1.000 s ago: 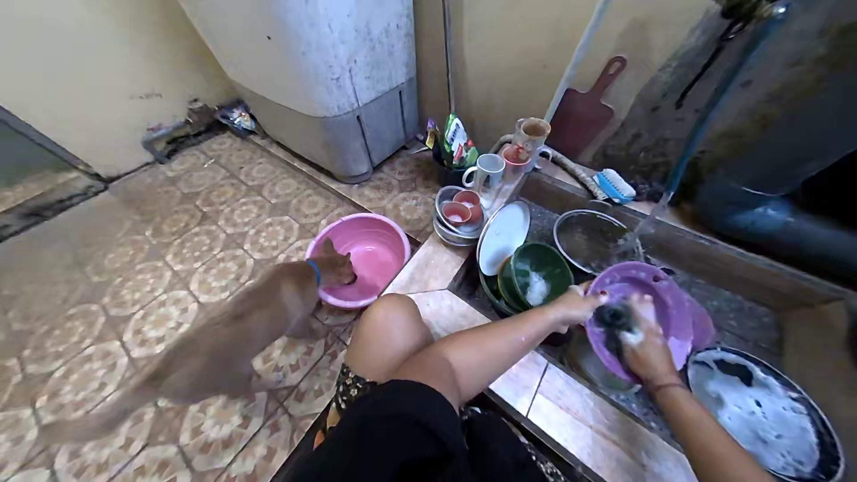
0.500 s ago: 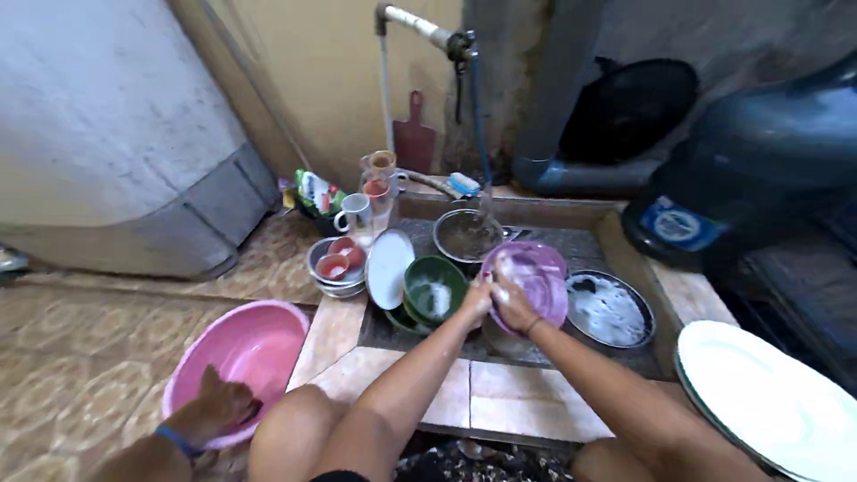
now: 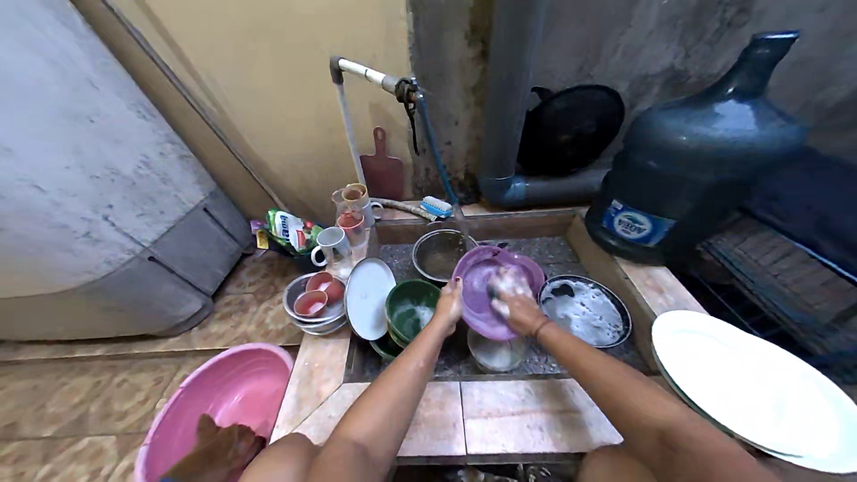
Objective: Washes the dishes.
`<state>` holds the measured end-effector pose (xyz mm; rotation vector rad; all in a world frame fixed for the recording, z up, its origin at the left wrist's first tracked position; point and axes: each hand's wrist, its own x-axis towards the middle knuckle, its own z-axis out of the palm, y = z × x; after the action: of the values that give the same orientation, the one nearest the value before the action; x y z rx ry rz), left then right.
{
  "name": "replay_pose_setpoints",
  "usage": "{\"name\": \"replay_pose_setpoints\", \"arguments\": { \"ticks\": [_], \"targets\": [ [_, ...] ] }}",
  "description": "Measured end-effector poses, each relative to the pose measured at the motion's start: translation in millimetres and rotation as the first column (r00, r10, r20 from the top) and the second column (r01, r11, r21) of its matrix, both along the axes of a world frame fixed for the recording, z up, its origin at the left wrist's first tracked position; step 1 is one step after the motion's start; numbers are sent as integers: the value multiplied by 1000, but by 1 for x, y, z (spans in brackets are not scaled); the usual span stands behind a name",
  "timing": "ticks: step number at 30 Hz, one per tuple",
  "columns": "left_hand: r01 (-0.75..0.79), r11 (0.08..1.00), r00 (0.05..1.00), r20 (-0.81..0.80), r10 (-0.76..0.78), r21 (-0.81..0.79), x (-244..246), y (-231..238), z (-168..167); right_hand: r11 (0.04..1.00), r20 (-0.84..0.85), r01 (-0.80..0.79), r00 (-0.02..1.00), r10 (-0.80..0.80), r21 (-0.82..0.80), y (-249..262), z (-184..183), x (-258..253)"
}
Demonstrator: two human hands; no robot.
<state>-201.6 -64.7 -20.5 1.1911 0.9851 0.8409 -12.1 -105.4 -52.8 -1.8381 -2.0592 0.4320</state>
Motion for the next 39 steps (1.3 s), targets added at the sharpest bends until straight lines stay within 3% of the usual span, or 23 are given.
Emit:
{"name": "replay_pose_setpoints", "arguments": {
  "ticks": [2, 3, 6, 7, 9, 12, 13, 15, 17, 18, 19, 20, 21, 23, 26, 28, 31, 34, 36, 39],
  "targets": [
    [56, 998, 998, 13, -55, -18, 16, -13, 1, 992, -78, 127, 989, -127, 1, 6, 10, -12],
    [51, 998, 999, 15, -50, -27, 22, -15, 1, 996, -141, 86, 986, -87, -17, 0, 16, -25],
    [-15, 999, 1000, -11, 15, -36, 14, 2, -1, 973, -253, -232, 942, 221, -14, -24, 17, -30],
    [-14, 999, 1000, -16, 13, -47, 4, 8, 2, 962, -184, -274, 946, 267, -13, -24, 16, -18],
    [34, 995, 999, -15, -36, -93, -13, 13, 8, 980, 32, -200, 979, 200, 0, -13, 14, 11],
    [299, 947, 949, -70, -308, -116, -21, 13, 18, 994, 168, -69, 984, 55, 79, 14, 33, 32],
    [391, 913, 909, -103, -403, -115, -20, 13, 23, 989, 187, -118, 977, 99, 92, 20, 44, 27],
    [537, 838, 807, -228, -545, -99, -19, 18, 30, 918, 231, -371, 914, 334, 138, 23, 63, 6],
    [635, 770, 685, -415, -599, -63, -21, 24, 39, 739, 311, -641, 760, 571, 208, 27, 74, -13],
    [675, 736, 644, -454, -616, -41, -23, 26, 41, 688, 346, -694, 712, 610, 215, 32, 81, -17],
    [688, 725, 637, -448, -627, -37, -24, 25, 45, 712, 339, -677, 725, 600, 188, 35, 89, -16],
    [671, 741, 667, -406, -624, -36, -24, 24, 48, 806, 282, -578, 800, 530, 127, 37, 97, -10],
    [644, 764, 709, -343, -617, -45, -24, 22, 49, 910, 203, -412, 896, 395, 49, 41, 103, -6],
    [585, 808, 773, -254, -581, -68, -19, 16, 50, 986, 109, -169, 979, 170, -17, 48, 106, -8],
    [514, 857, 766, -427, -480, -41, -9, 10, 55, 960, 100, -237, 969, 224, 151, 38, 108, -43],
    [478, 878, 807, -411, -423, 35, -6, 8, 51, 957, 84, -204, 978, 190, 206, 42, 107, -46],
    [382, 911, 920, -159, -359, 156, -5, 8, 37, 978, -14, 128, 992, -128, 165, 63, 100, -17],
    [113, 974, 993, 17, -119, 196, -6, 3, 30, 898, -117, 432, 899, -422, 84, 66, 69, 12],
    [-71, 974, 996, 69, 57, 216, -7, 9, 27, 900, -110, 435, 894, -435, -23, 49, 45, 2],
    [-147, 971, 988, 66, 137, 187, 1, 14, 10, 942, -184, 307, 926, -329, -138, 17, 31, -49]
  ]
}}
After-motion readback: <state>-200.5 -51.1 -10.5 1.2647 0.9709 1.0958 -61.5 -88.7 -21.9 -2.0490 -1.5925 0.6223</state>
